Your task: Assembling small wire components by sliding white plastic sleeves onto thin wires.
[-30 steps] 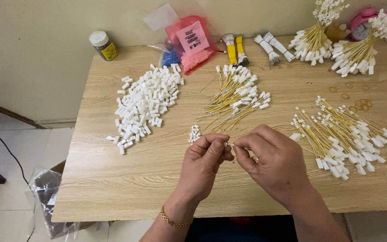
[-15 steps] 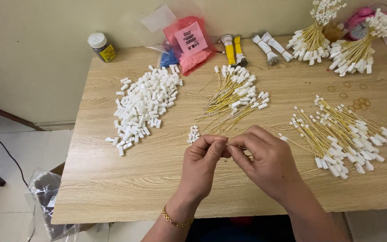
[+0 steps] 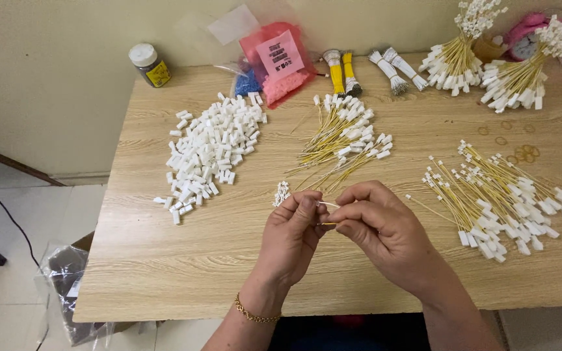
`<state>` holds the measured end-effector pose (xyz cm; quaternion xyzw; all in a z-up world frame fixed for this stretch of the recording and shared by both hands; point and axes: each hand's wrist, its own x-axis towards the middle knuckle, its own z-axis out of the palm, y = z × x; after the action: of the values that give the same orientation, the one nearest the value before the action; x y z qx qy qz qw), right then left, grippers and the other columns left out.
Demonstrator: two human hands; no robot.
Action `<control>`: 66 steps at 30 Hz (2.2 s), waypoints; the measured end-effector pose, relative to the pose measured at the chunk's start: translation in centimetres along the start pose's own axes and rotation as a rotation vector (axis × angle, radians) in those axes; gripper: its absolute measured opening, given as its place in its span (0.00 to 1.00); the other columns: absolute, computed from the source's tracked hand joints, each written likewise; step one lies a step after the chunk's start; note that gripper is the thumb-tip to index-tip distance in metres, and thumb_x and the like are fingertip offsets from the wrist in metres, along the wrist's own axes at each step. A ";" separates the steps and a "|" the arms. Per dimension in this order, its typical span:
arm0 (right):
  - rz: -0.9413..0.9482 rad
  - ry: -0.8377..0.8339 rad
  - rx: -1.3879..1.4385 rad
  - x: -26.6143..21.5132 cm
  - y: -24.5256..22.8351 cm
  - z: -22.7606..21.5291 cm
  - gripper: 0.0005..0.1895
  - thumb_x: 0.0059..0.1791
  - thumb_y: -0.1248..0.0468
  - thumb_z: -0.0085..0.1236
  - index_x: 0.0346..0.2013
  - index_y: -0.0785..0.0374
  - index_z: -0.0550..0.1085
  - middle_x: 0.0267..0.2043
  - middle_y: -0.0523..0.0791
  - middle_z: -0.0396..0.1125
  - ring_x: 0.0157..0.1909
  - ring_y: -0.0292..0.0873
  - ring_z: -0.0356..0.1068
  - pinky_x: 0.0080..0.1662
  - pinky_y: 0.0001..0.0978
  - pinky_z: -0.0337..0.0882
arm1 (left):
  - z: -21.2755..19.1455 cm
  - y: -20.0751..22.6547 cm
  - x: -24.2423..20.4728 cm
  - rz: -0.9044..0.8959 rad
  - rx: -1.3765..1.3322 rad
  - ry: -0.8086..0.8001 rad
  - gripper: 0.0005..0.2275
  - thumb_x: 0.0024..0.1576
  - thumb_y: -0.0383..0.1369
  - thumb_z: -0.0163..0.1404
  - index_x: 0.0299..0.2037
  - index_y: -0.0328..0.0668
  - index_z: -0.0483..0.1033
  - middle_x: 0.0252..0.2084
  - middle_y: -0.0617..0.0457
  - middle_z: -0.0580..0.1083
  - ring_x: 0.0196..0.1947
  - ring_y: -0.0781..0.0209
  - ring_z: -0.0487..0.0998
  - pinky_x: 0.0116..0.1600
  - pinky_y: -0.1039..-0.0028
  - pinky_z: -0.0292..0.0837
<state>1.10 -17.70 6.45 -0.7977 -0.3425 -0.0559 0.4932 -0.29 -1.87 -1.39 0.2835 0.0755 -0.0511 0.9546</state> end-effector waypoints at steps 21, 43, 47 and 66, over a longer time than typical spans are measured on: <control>0.004 0.136 -0.305 0.4 -0.7 0.5 0.02 0.44 0.68 0.58 0.31 0.61 0.74 0.41 0.45 0.67 0.43 0.39 0.70 0.45 0.28 0.68 | 0.9 -0.3 -0.8 0.078 0.039 -0.049 0.05 0.58 0.28 0.51 0.40 0.36 0.75 0.28 0.48 0.73 0.31 0.60 0.74 0.43 0.75 0.72; 0.065 0.104 -0.273 0.5 1.4 2.0 0.03 0.43 0.70 0.53 0.27 0.58 0.70 0.36 0.42 0.66 0.33 0.36 0.67 0.32 0.25 0.66 | -0.8 -1.9 0.1 0.323 0.601 0.075 0.02 0.57 0.25 0.51 0.35 0.37 0.78 0.31 0.52 0.75 0.32 0.66 0.75 0.42 0.76 0.73; 0.104 0.038 -0.364 -1.4 8.0 4.0 0.06 0.44 0.63 0.60 0.24 0.57 0.71 0.31 0.43 0.68 0.33 0.46 0.72 0.33 0.34 0.72 | -3.3 -3.6 1.3 0.289 0.748 0.165 0.05 0.57 0.26 0.52 0.38 0.32 0.80 0.25 0.50 0.75 0.28 0.66 0.74 0.39 0.75 0.74; 0.268 0.102 -0.607 1.5 24.8 4.4 0.12 0.44 0.71 0.52 0.40 0.57 0.76 0.40 0.50 0.66 0.46 0.57 0.69 0.49 0.46 0.69 | -8.4 -4.0 7.0 0.798 1.916 0.138 0.08 0.45 0.34 0.60 0.33 0.50 0.78 0.30 0.54 0.69 0.31 0.54 0.75 0.35 0.66 0.71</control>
<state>16.07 -20.28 -13.71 -0.9424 -0.1769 -0.1298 0.2524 5.03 -0.96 -11.70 0.9298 -0.0415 0.2462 0.2704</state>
